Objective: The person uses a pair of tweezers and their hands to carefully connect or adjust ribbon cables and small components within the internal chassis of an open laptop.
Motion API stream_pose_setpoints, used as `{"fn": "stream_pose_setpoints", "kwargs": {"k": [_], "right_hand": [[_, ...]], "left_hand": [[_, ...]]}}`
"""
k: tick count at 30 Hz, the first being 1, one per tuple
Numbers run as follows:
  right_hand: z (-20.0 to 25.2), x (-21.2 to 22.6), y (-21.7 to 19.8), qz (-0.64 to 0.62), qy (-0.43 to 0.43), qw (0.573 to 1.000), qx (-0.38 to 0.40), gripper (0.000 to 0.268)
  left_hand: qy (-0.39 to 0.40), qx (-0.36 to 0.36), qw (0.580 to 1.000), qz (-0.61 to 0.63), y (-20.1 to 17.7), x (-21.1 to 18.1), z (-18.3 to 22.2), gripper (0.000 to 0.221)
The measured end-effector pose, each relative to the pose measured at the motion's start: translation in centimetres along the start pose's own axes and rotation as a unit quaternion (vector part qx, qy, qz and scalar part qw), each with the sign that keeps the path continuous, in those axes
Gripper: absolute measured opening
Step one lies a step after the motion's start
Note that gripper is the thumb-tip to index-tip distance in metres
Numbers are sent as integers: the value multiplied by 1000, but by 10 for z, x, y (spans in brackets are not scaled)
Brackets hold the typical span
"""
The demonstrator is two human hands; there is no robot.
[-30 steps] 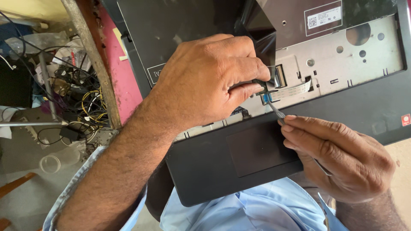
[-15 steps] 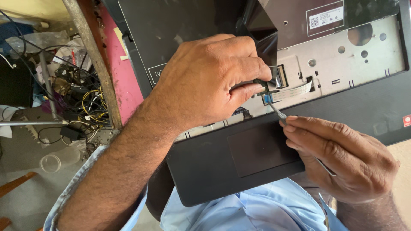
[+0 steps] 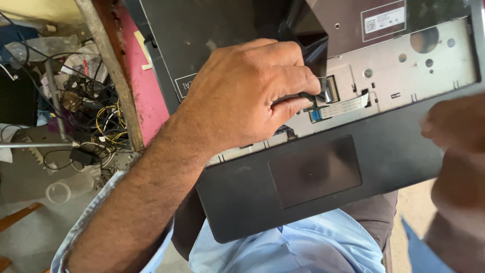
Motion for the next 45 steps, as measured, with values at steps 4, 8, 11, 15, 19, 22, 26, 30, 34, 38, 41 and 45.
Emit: {"fn": "stream_pose_setpoints", "kwargs": {"k": [4,8,11,15,19,22,26,30,34,38,41,45], "right_hand": [[-17,-4,7,46,8,997,68,25],[-26,5,16,40,-49,994,94,29],[-28,8,20,28,-55,993,97,27],[-29,7,22,60,-25,991,121,25],[-31,11,24,60,-27,991,120,24],[-30,12,24,72,-35,991,109,24],[-31,8,26,70,-35,989,122,21],[-33,5,27,68,-37,988,136,20],[-35,8,26,53,-61,988,134,20],[-38,9,26,28,-86,985,147,18],[-40,6,25,9,-94,983,160,20],[-42,2,27,10,-97,982,160,18]], "left_hand": [[2,3,1000,-4,-2,0,-2,22],[5,-4,1000,-3,-2,-1,-1,23],[13,-3,1000,-5,-1,-1,-1,22],[11,-1,1000,-6,-1,-1,-1,23],[13,-1,1000,-7,-1,0,-1,23],[10,-3,1000,-3,-1,0,-1,23],[6,1,1000,-5,-1,0,-2,23],[6,6,1000,-8,-1,0,-2,24],[7,9,1000,-11,0,-1,-2,24],[14,10,1000,-18,-2,-2,-3,22],[10,14,1000,-24,-3,-3,-6,22],[12,15,999,-28,-2,-4,-8,22]]}}
Point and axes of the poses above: each hand's wrist, its own z-axis away from the middle knuckle, its own y-axis out of the palm, x = y × z, the point moved 6 cm from there along -z, towards the middle knuckle, and after that the axes turned 14 degrees about y, right-handed, at the moved point
